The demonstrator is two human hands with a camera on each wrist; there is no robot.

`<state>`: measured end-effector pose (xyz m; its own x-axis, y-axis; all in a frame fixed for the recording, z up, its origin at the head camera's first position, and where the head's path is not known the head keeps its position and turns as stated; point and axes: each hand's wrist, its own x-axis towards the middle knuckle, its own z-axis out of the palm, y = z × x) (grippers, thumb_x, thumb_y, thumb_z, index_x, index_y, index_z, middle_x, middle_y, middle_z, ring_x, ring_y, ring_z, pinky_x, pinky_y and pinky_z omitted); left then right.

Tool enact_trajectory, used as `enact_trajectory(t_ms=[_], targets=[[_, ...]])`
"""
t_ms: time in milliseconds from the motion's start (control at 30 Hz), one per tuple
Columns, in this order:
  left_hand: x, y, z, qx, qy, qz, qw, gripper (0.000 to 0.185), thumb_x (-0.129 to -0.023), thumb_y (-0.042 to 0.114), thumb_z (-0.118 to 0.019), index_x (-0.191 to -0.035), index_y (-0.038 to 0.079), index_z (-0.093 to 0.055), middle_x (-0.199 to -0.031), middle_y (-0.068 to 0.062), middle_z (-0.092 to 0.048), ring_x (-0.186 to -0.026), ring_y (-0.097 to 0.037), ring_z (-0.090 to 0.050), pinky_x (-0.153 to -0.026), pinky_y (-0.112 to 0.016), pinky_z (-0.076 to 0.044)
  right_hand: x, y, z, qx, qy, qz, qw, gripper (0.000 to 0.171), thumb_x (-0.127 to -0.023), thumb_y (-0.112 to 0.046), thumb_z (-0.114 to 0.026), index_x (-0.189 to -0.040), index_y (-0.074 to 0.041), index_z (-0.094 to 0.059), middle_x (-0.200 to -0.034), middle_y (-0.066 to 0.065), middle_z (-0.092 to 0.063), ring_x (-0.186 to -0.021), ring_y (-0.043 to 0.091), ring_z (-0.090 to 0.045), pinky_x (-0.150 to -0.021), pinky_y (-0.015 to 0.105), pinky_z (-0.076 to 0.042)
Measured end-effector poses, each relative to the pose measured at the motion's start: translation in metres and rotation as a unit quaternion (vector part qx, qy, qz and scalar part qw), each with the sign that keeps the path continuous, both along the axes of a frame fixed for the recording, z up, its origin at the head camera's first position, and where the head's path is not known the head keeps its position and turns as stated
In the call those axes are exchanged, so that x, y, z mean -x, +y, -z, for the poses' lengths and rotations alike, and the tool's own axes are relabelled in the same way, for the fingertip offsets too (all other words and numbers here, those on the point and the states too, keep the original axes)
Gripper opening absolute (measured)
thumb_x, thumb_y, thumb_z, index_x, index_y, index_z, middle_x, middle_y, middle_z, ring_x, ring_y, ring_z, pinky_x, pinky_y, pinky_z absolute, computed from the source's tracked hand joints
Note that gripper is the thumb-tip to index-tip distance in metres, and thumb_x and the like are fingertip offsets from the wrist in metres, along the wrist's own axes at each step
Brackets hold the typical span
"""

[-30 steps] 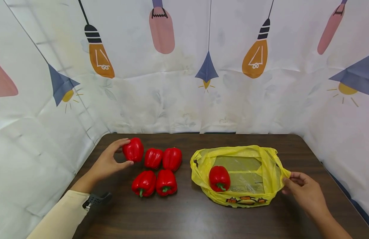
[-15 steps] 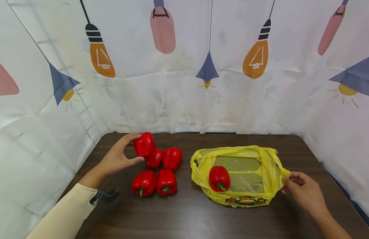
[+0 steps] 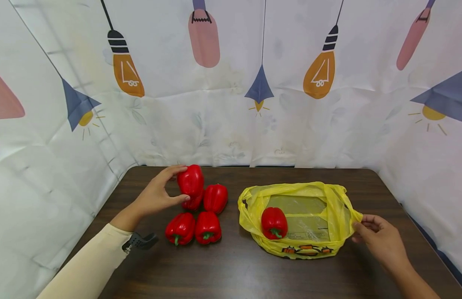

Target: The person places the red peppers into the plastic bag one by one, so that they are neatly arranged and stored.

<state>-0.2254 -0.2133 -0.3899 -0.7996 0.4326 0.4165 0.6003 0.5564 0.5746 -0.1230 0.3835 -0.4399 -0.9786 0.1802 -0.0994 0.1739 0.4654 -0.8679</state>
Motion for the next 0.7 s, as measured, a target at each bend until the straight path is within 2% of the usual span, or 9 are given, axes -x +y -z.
enact_trajectory(t_ms=[433,700], targets=[[0.003,0.018,-0.002,-0.002,-0.023,0.016,0.9996,0.081,-0.079,0.020,-0.091,-0.149,0.014,-0.048,-0.152,-0.003,-0.046,-0.133,-0.024,-0.048,-0.107,-0.046,-0.047,0.001,0.000,0.002,0.002,-0.006,0.000,1.000,0.050,-0.106,-0.025,-0.059,-0.133,0.014,-0.043,-0.100,0.001,-0.065,-0.078,0.017,-0.071,-0.071,0.036,-0.062],[0.006,0.030,-0.002,-0.009,-0.013,0.031,0.9994,0.082,-0.078,0.018,-0.091,-0.148,0.011,-0.049,-0.150,-0.005,-0.047,-0.131,-0.024,-0.049,-0.105,-0.049,-0.048,0.002,0.000,0.001,0.006,-0.007,0.006,1.000,0.050,-0.106,-0.024,-0.059,-0.133,0.014,-0.042,-0.100,0.001,-0.065,-0.079,0.016,-0.071,-0.071,0.036,-0.062]])
